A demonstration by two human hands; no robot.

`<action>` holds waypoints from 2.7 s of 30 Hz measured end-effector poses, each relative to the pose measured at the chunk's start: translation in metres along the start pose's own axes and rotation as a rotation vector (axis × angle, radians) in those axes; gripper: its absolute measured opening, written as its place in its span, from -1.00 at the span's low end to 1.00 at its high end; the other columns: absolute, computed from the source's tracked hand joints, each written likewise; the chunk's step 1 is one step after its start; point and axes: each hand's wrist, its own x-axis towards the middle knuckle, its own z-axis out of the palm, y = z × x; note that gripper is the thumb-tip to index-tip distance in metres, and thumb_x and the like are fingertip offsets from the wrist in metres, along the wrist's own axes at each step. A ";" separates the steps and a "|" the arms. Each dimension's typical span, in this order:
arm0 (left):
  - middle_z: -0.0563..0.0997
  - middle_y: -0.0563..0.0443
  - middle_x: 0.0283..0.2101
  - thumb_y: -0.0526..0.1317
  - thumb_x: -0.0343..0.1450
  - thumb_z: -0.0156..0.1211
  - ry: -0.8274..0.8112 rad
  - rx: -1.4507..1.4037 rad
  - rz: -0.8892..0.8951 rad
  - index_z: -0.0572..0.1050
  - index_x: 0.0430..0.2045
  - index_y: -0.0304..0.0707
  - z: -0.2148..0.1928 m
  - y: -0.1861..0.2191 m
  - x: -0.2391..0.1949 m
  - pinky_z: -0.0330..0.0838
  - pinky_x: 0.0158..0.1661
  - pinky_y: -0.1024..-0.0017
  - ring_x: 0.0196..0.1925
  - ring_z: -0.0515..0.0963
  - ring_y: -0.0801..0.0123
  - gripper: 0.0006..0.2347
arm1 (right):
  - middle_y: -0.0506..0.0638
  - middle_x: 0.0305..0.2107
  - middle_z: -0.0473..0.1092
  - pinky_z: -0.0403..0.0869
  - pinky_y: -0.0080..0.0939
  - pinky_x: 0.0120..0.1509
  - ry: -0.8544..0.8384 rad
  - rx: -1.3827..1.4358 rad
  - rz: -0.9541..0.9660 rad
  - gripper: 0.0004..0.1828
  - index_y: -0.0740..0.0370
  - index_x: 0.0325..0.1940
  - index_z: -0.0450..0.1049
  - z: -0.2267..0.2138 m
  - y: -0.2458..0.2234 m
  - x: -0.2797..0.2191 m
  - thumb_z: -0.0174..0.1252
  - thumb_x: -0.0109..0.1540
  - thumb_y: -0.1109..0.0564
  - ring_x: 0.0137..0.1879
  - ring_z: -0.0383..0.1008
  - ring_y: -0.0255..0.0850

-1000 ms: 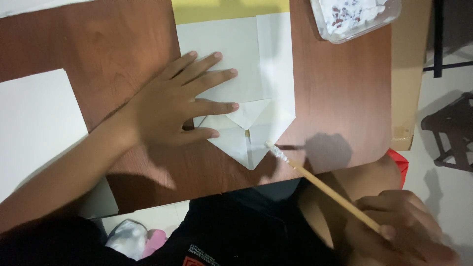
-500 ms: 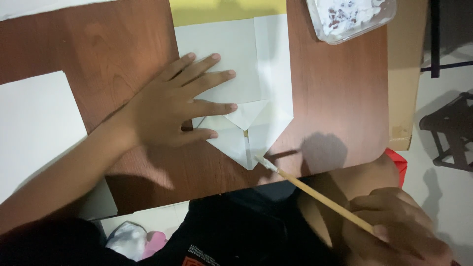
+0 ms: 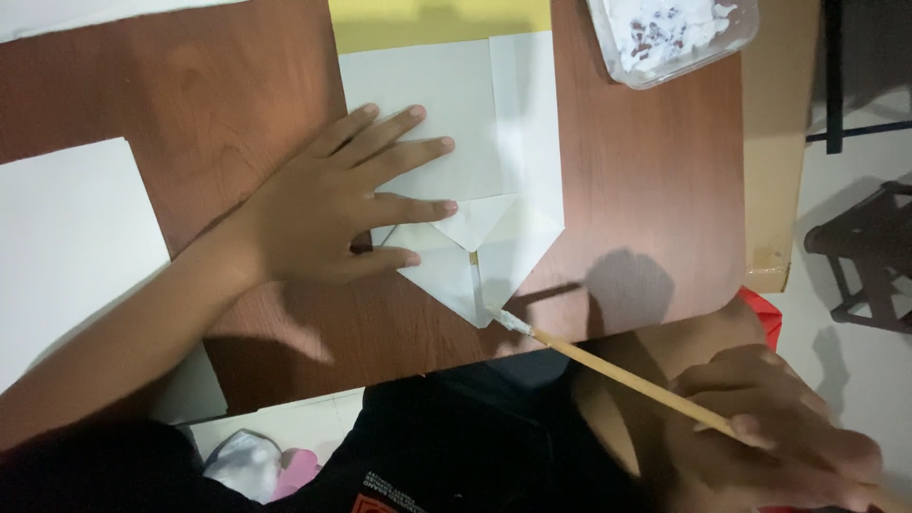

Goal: The person applies glue to the edges of a folded white paper piece using a brush, then folds and presses the flaps to seal them. They then place a yellow paper sheet on top of a white sheet and fold the white sheet over the yellow one, pressing the edges to adhere them.

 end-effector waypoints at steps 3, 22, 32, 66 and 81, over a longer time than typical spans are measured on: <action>0.35 -0.21 0.42 0.11 0.55 -0.03 0.005 0.004 0.018 0.54 0.14 0.11 -0.002 0.001 0.001 0.04 0.40 -0.16 0.52 0.17 -0.24 -0.64 | -0.12 -0.18 0.48 0.51 -0.21 -0.52 0.332 0.392 -0.074 -0.62 0.16 -0.17 0.00 0.009 0.015 0.010 -0.24 0.57 -0.14 -0.61 0.44 -0.29; 0.36 -0.09 0.41 0.06 0.50 0.00 -0.021 0.075 -0.031 0.50 0.16 0.14 -0.009 0.007 0.006 0.08 0.38 -0.09 0.51 0.21 -0.13 -0.64 | 0.02 -0.11 0.63 0.38 -0.37 -0.49 0.593 0.699 0.681 -0.45 0.10 0.01 0.38 0.062 0.000 0.193 -0.13 0.25 -0.34 -0.52 0.54 -0.24; 0.33 -0.22 0.41 -0.04 0.55 0.00 0.025 0.064 0.028 0.52 0.15 0.21 -0.009 0.010 0.004 0.14 0.34 -0.20 0.49 0.22 -0.32 -0.71 | 0.06 -0.23 0.58 0.35 -0.33 -0.43 0.501 1.056 0.955 -0.40 0.17 0.19 0.49 0.081 0.021 0.195 -0.08 0.27 -0.25 -0.57 0.42 -0.23; 0.39 -0.18 0.40 -0.02 0.58 -0.04 0.017 0.093 0.142 0.52 0.21 0.08 0.003 0.018 0.000 0.07 0.36 -0.20 0.43 0.38 -0.03 -0.67 | -0.10 -0.21 0.40 0.22 -0.20 -0.15 -0.310 -0.321 -0.656 -0.79 0.11 -0.05 0.56 0.086 -0.057 0.102 0.35 0.28 0.30 -0.31 0.33 -0.25; 0.42 -0.18 0.38 -0.04 0.58 -0.02 0.037 0.067 0.137 0.55 0.18 0.05 0.003 0.018 0.000 0.07 0.35 -0.20 0.43 0.38 -0.03 -0.68 | -0.17 -0.29 0.39 0.17 -0.23 -0.17 -0.198 -0.348 -0.701 -0.83 0.09 -0.35 0.50 0.091 -0.062 0.101 0.37 0.27 0.13 -0.42 0.23 -0.30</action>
